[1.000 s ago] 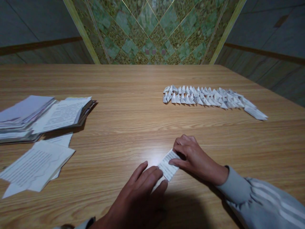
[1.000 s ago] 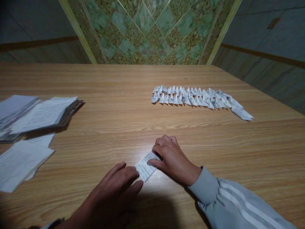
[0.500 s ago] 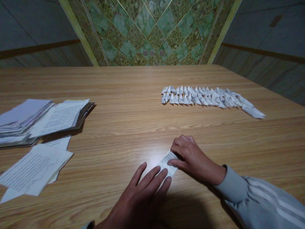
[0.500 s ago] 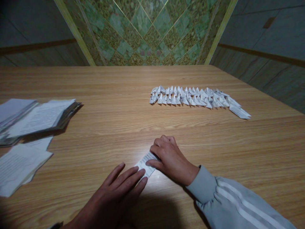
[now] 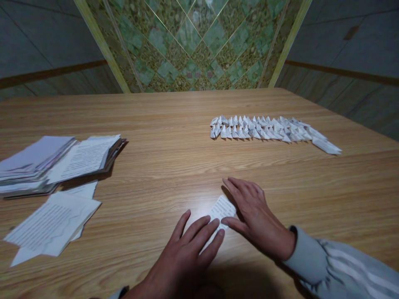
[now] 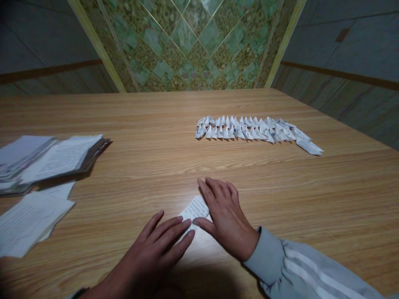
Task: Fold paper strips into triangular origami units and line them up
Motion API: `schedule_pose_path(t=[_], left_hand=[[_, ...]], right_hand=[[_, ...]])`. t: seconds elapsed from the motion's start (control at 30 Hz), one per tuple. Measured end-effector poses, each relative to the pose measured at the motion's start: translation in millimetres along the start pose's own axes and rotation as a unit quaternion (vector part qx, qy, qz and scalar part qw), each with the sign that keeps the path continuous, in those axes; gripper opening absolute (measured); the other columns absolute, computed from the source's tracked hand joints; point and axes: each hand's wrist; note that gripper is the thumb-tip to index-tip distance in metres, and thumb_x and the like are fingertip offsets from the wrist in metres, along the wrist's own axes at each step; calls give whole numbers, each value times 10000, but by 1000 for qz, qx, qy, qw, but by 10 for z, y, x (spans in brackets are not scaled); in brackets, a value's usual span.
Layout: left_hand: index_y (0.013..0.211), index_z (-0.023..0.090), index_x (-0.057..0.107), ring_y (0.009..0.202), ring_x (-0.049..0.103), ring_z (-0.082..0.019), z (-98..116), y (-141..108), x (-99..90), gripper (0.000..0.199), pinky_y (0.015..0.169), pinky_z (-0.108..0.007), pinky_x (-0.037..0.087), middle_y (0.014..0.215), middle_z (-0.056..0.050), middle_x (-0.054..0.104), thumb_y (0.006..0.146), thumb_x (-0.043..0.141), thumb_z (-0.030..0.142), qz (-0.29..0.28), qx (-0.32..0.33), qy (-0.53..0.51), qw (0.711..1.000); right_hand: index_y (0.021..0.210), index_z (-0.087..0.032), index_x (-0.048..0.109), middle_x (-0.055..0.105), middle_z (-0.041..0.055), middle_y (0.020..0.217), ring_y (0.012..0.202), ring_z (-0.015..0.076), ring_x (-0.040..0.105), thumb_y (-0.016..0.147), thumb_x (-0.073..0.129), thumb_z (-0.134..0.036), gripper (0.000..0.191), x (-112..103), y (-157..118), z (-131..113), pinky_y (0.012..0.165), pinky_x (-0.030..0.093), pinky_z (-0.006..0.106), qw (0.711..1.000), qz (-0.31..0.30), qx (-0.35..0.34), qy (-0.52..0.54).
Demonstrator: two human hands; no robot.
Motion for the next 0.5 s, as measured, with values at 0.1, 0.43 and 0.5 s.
schedule_pose_path(t=[0.1, 0.43, 0.5], left_hand=[[1497, 236, 378, 1334, 479, -352, -11, -8, 17, 859, 1153, -639, 187, 1442, -155, 556, 797, 681, 633, -1, 5, 3, 1000], [1487, 221, 390, 1350, 438, -420, 64, 52, -178, 927, 1079, -644, 324, 1482, -125, 526, 726, 798, 559, -37, -7, 45, 998], [1465, 207, 430, 1295, 489, -414, 93, 42, -175, 896, 1050, -615, 382, 1437, -131, 569, 729, 793, 566, -26, -20, 52, 998]], right_hand=[[1541, -236, 212, 431, 157, 1515, 1402, 308, 370, 887, 675, -339, 807, 29, -34, 56, 1116, 293, 537, 1000, 2, 25, -10], [1489, -204, 349, 504, 168, 1454, 1351, 308, 436, 941, 585, -227, 597, 29, -2, 271, 1063, 360, 532, 997, 65, 30, 0], [1393, -197, 477, 574, 155, 1363, 1263, 298, 500, 955, 556, -196, 445, -15, 25, 237, 1019, 397, 505, 995, 100, 17, 19]])
Point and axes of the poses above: each hand's wrist, its own y-axis towards the middle knuckle, its own x-axis out of the palm, z = x × y
